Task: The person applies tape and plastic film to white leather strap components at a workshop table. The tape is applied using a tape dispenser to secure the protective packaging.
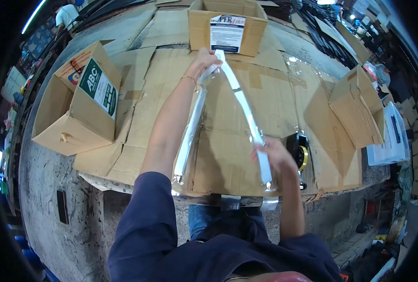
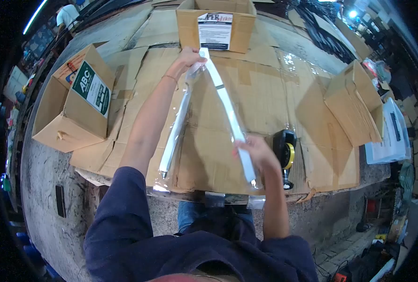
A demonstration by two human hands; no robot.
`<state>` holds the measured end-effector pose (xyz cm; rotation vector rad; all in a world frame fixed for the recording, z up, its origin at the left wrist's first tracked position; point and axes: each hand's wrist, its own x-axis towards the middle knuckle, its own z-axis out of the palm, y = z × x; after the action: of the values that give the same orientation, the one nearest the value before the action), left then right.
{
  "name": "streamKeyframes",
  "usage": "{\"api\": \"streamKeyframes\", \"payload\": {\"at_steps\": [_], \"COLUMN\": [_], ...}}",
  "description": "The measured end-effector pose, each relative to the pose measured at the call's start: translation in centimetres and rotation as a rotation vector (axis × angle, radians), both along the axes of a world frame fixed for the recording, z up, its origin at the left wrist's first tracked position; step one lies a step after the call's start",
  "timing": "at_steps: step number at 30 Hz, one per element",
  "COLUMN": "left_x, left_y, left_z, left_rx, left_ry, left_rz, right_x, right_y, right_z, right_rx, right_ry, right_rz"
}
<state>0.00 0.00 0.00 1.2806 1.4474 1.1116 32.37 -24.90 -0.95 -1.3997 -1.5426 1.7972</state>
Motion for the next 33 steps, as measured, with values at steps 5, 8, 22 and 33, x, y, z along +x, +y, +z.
{"api": "streamKeyframes", "payload": {"at_steps": [5,8,22,33], "left_x": [2.1,3.1,0.2,3.0], "left_y": [2.6,2.3,-12.3,-13.6], "left_z": [-4.5,-3.5,-3.1,-7.5], "left_rx": [0.087,0.014,0.585,0.125], "left_ry": [0.166,0.385,1.065,0.957], "left_rz": [0.033,0.06,0.299,0.363], "right_x": [3.6,4.8,0.2,-5.3], "right_y": [-10.4,-13.2,-14.6,4.7], "right_z": [0.4,1.0,9.2,13.6], "right_rx": [-0.163,-0.267,0.797,0.837], "right_ry": [-0.001,-0.03,-0.712,-0.6], "right_rz": [-0.106,-0.19,0.086,0.346]}}
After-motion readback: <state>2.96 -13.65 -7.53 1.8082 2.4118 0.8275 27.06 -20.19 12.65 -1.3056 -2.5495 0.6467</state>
